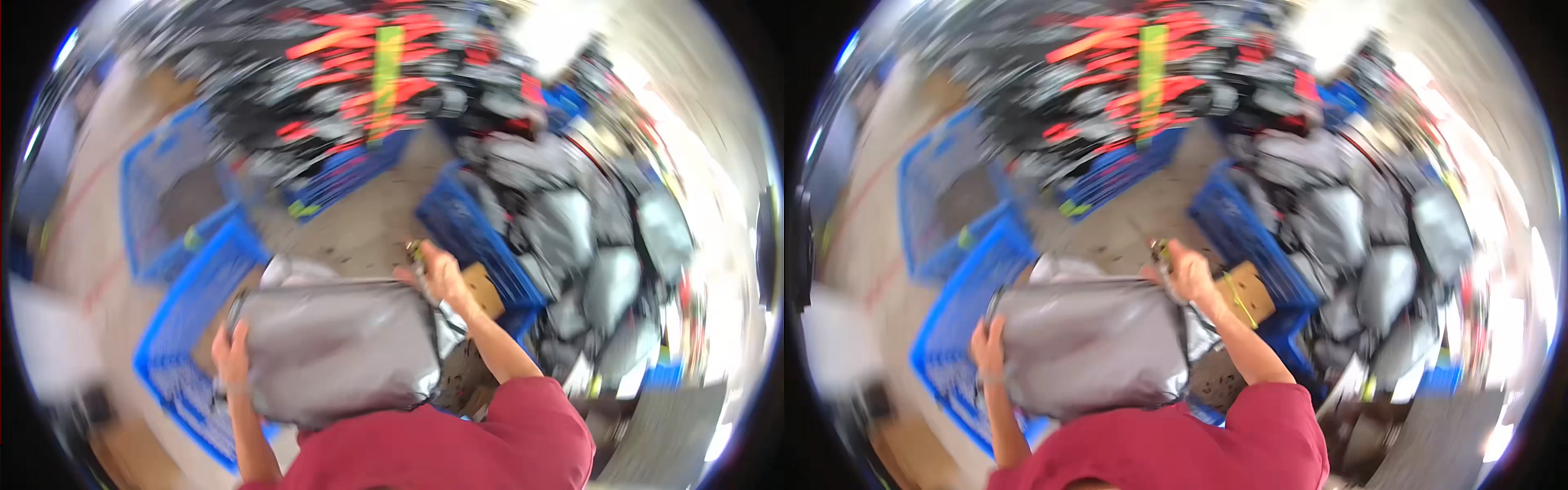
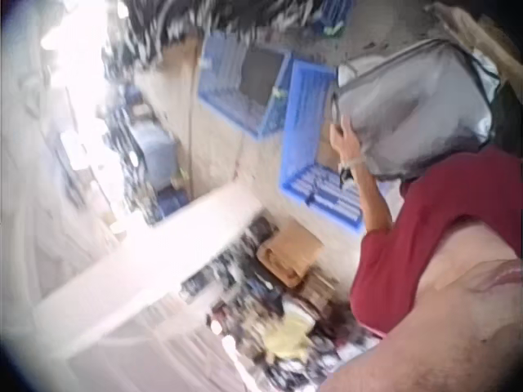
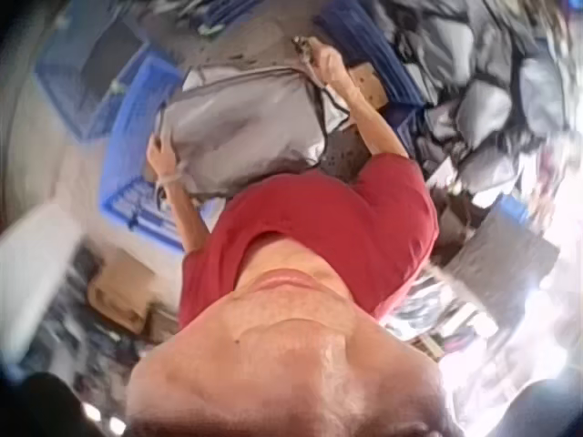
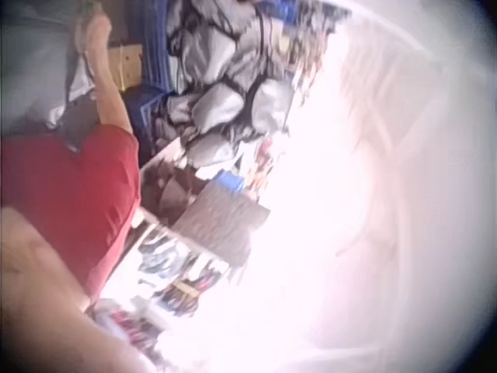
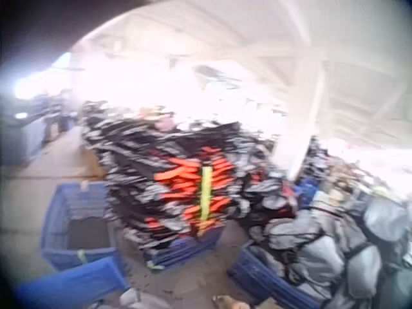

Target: The person trims bags by taking them from a blue plastic crate, cutting excess threads along the seams using snips, and placing the trimmed bags onto a pile.

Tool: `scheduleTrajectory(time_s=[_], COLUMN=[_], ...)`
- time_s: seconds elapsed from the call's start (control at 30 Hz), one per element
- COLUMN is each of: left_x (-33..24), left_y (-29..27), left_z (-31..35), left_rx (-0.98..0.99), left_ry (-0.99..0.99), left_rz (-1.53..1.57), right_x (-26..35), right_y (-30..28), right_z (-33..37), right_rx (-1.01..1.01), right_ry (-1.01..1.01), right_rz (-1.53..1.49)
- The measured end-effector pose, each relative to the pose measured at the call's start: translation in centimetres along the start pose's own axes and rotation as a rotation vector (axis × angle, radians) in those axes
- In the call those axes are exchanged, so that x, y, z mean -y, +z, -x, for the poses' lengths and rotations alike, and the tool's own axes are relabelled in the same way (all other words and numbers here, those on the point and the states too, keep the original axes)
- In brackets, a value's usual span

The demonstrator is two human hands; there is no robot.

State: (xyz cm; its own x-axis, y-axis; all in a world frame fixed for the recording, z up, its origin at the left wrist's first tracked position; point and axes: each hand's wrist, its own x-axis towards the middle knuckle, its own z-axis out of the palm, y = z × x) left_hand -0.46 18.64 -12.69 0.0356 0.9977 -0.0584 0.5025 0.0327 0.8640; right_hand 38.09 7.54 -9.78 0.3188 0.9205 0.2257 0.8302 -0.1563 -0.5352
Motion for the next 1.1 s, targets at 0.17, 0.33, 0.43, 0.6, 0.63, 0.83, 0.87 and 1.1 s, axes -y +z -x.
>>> scheduleTrajectory(time_s=[0.17, 0.33, 0.43, 0.6, 0.63, 0.83, 0.87, 1.1], left_x=[2.2, -0.1, -3.8, -26.7, -32.3, -56.0, -58.0, -62.7], left_y=[1.0, 6.1, 9.0, 13.0, 13.5, 12.8, 12.3, 29.5], left_z=[-2.6, -2.6, -3.8, 0.8, 3.7, 20.6, 23.3, 23.8], left_rx=[0.283, 0.275, 0.195, 0.065, 0.131, -0.088, -0.183, -0.499], left_ry=[0.102, 0.271, 0.632, 1.309, 1.244, 1.669, 1.833, 1.736], left_rz=[0.101, 0.142, 0.037, -0.020, 0.007, 0.431, 0.549, 0.502], right_x=[0.2, -2.0, -4.7, -10.1, -11.1, -12.0, -11.6, -19.7], right_y=[-0.9, -0.4, 0.6, -7.5, -11.2, -46.1, -51.1, -65.1], right_z=[11.4, 19.4, 19.4, 12.9, 11.2, 8.5, 10.0, 22.0], right_rx=[-0.055, -0.267, -0.288, -0.606, -0.755, -1.502, -1.532, -1.654], right_ry=[0.409, 0.844, 0.846, 0.877, 0.806, -0.227, -0.298, -0.247], right_rz=[-0.072, -0.183, -0.148, -0.559, -0.579, -0.705, -0.629, 0.032])
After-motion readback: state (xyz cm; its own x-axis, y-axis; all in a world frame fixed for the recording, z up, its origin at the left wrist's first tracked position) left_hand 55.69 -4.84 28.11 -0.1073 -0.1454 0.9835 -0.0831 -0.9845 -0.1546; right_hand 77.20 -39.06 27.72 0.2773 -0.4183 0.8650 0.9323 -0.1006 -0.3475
